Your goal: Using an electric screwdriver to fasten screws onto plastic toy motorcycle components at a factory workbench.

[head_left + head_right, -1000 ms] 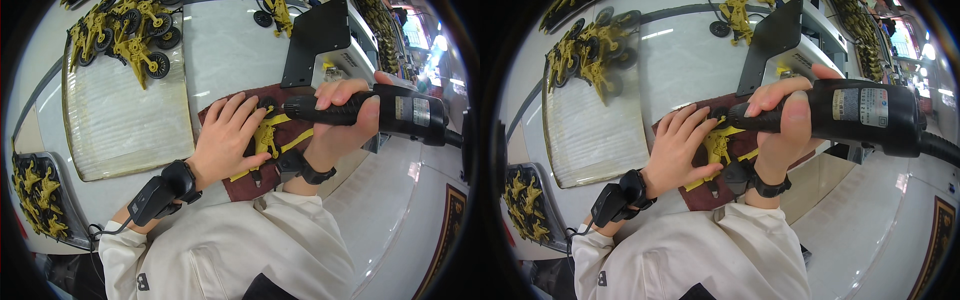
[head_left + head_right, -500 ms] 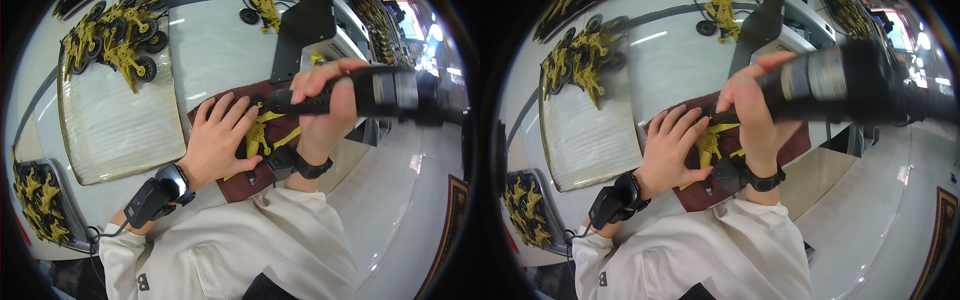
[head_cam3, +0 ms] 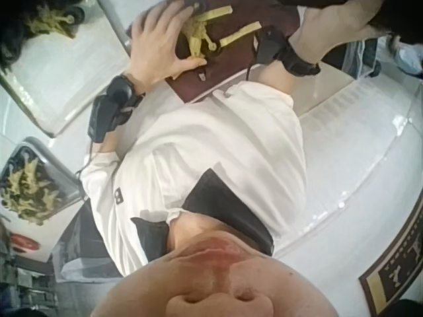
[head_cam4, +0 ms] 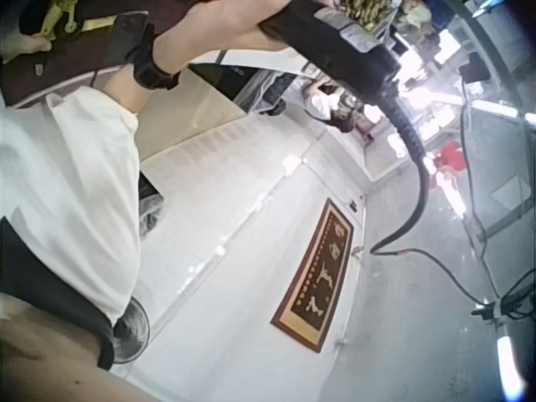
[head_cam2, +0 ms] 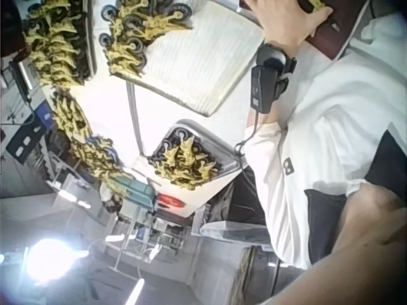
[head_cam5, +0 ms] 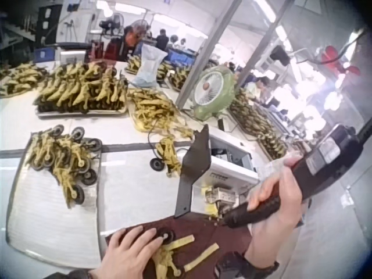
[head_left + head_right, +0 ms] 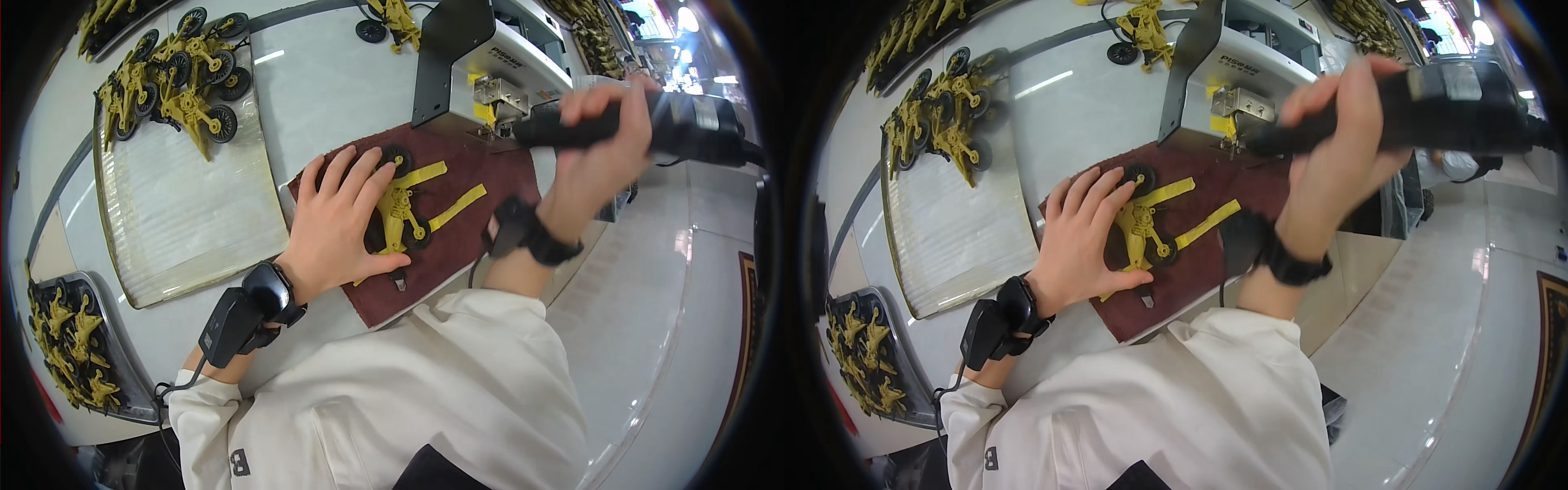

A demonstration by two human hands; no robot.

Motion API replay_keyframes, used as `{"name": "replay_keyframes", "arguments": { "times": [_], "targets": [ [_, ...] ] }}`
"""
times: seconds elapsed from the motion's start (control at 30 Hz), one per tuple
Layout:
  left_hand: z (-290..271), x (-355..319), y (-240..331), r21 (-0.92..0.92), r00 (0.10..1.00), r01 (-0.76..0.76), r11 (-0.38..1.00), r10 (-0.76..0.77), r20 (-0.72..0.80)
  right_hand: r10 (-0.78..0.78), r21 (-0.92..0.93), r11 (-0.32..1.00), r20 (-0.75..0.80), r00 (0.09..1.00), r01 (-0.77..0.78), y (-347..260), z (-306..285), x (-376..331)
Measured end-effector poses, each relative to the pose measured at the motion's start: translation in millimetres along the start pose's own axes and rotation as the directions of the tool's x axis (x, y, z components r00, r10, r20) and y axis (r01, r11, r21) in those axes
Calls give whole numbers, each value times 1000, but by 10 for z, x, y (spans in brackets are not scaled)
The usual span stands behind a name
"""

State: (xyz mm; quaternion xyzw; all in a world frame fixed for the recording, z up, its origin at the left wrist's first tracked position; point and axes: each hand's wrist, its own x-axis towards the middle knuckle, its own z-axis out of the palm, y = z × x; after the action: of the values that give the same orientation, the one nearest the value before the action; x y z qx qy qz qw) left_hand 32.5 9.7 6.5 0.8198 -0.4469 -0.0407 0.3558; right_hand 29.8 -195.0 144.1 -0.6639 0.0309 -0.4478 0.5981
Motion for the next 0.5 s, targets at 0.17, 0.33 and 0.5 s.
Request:
{"name": "replay_keyframes", "arguments": {
  "times": [0.17,0.33,0.5],
  "targets": [
    [20,38,-2,7,1000,1,1000,-1,-13,-24,243,968,345,938,-65,-232,-209,-818],
    [17,-7,-18,8,1000,31,999,-31,5,-16,255,964,347,938,-78,-113,-170,-1032],
    [30,-6,-11,7,1000,25,1000,-25,7,-17,181,983,299,954,-40,-126,-208,-1050]
  ]
}}
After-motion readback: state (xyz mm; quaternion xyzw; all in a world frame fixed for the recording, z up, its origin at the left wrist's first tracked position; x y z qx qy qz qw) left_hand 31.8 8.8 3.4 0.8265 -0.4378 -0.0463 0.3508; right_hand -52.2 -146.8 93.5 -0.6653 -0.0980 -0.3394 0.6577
